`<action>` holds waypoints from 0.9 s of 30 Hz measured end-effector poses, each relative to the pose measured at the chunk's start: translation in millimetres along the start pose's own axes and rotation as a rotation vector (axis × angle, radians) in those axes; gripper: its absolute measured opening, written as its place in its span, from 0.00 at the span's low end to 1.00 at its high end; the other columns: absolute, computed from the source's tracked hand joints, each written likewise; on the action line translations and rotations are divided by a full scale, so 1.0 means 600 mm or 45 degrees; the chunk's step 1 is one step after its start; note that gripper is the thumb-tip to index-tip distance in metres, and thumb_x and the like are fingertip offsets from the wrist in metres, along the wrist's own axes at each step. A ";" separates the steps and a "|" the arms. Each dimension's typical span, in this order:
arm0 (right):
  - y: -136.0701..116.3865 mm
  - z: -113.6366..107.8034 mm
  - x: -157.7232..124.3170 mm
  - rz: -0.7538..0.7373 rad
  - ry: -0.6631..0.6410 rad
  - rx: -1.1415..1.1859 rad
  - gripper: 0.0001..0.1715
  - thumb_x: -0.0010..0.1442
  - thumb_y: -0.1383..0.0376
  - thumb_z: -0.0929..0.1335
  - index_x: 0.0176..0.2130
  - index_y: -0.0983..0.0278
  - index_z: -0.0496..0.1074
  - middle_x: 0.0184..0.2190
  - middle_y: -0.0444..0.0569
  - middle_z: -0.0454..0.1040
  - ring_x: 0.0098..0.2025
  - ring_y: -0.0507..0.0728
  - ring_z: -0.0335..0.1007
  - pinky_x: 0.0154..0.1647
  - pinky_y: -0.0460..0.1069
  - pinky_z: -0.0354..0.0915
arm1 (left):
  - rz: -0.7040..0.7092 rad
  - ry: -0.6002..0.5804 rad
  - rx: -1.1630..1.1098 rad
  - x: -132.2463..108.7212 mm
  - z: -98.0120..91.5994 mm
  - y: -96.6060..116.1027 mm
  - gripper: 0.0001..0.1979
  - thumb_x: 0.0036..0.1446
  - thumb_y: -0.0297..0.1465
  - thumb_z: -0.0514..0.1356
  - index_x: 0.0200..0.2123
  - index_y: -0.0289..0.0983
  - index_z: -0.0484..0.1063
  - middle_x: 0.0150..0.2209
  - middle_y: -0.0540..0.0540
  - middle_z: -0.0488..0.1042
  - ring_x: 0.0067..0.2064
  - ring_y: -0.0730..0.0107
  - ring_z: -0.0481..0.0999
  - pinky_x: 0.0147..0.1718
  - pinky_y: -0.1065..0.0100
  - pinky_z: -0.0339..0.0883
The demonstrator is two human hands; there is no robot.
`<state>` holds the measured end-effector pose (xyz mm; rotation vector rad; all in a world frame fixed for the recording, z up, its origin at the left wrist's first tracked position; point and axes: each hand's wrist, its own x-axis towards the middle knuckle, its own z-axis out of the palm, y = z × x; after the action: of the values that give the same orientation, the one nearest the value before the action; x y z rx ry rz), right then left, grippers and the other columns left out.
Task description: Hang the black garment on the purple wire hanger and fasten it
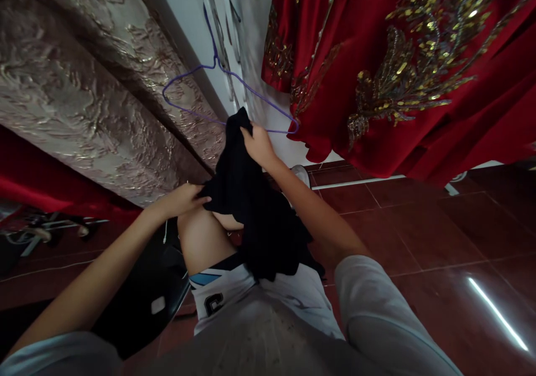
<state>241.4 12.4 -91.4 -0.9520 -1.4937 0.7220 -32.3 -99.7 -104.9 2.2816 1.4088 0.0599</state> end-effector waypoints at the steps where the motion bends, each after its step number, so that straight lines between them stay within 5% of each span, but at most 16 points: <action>1: 0.005 -0.011 -0.003 -0.019 0.010 -0.036 0.05 0.64 0.64 0.67 0.37 0.62 0.73 0.33 0.47 0.74 0.40 0.56 0.71 0.49 0.51 0.67 | -0.063 0.025 0.042 -0.004 -0.012 -0.015 0.13 0.63 0.38 0.57 0.29 0.38 0.70 0.29 0.41 0.75 0.31 0.57 0.75 0.37 0.62 0.65; 3: 0.003 -0.045 -0.010 -0.088 0.024 -0.122 0.04 0.62 0.64 0.69 0.35 0.62 0.73 0.30 0.46 0.72 0.37 0.56 0.69 0.46 0.51 0.67 | -0.120 0.207 0.080 -0.008 -0.044 -0.042 0.12 0.63 0.36 0.53 0.28 0.39 0.67 0.30 0.42 0.73 0.33 0.57 0.73 0.38 0.61 0.65; 5: -0.010 -0.081 -0.016 -0.125 0.046 -0.200 0.07 0.59 0.65 0.70 0.29 0.62 0.71 0.26 0.44 0.68 0.33 0.55 0.65 0.42 0.51 0.67 | -0.087 0.549 0.077 -0.004 -0.083 -0.056 0.09 0.62 0.33 0.52 0.29 0.39 0.65 0.32 0.43 0.72 0.36 0.58 0.72 0.41 0.62 0.66; 9: -0.043 -0.118 -0.022 -0.116 0.066 -0.236 0.21 0.58 0.66 0.69 0.20 0.61 0.57 0.21 0.42 0.55 0.27 0.51 0.53 0.33 0.50 0.63 | -0.114 1.042 0.048 0.034 -0.150 -0.044 0.08 0.63 0.27 0.50 0.31 0.38 0.64 0.31 0.45 0.69 0.36 0.63 0.69 0.44 0.64 0.65; 11: -0.053 -0.122 -0.024 -0.120 0.082 -0.242 0.23 0.58 0.67 0.68 0.20 0.61 0.53 0.21 0.41 0.51 0.26 0.51 0.50 0.31 0.49 0.61 | -0.247 1.009 0.040 0.057 -0.165 -0.027 0.09 0.63 0.27 0.51 0.29 0.38 0.64 0.28 0.46 0.68 0.35 0.63 0.69 0.44 0.64 0.65; 15: -0.058 -0.135 -0.028 -0.144 0.114 -0.312 0.20 0.56 0.67 0.67 0.20 0.61 0.53 0.21 0.41 0.49 0.27 0.51 0.48 0.30 0.49 0.59 | -0.403 0.477 -0.057 0.080 -0.153 -0.011 0.15 0.60 0.29 0.54 0.20 0.38 0.63 0.22 0.46 0.67 0.29 0.62 0.69 0.36 0.63 0.64; 17: -0.056 -0.143 -0.028 -0.123 0.085 -0.334 0.19 0.54 0.67 0.68 0.20 0.61 0.54 0.21 0.41 0.49 0.27 0.50 0.47 0.30 0.49 0.58 | -0.418 0.365 -0.110 0.075 -0.143 -0.013 0.16 0.60 0.28 0.54 0.18 0.37 0.65 0.20 0.46 0.67 0.26 0.63 0.68 0.32 0.64 0.63; 19: -0.052 -0.146 -0.027 -0.094 0.057 -0.332 0.20 0.53 0.67 0.69 0.19 0.62 0.55 0.20 0.42 0.48 0.27 0.50 0.47 0.29 0.48 0.57 | -0.428 0.482 -0.097 0.066 -0.142 -0.014 0.17 0.62 0.27 0.52 0.19 0.37 0.64 0.19 0.48 0.65 0.26 0.65 0.66 0.32 0.65 0.63; 22: -0.043 -0.136 -0.026 -0.054 0.050 -0.262 0.22 0.54 0.66 0.69 0.19 0.62 0.53 0.20 0.42 0.48 0.27 0.50 0.46 0.28 0.48 0.56 | -0.316 0.928 -0.002 0.060 -0.160 -0.010 0.17 0.67 0.26 0.49 0.24 0.36 0.64 0.23 0.49 0.64 0.30 0.69 0.64 0.40 0.67 0.65; 24: -0.039 -0.124 -0.030 0.001 0.029 -0.167 0.23 0.56 0.66 0.69 0.19 0.61 0.54 0.20 0.42 0.51 0.26 0.50 0.48 0.27 0.48 0.57 | -0.044 1.163 0.010 0.069 -0.176 -0.001 0.13 0.71 0.29 0.50 0.33 0.34 0.69 0.30 0.49 0.69 0.35 0.70 0.66 0.45 0.67 0.66; 27: -0.044 -0.119 -0.047 0.051 -0.081 -0.049 0.18 0.60 0.63 0.70 0.23 0.62 0.63 0.23 0.44 0.61 0.28 0.52 0.59 0.31 0.49 0.64 | 0.408 1.165 -0.008 0.092 -0.195 0.015 0.16 0.74 0.40 0.53 0.54 0.34 0.67 0.45 0.45 0.74 0.46 0.68 0.72 0.56 0.60 0.68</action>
<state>307.5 -30.1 -72.1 -0.9988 -1.5528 0.7607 -30.0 -14.2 -7.1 2.5580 1.3558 1.3405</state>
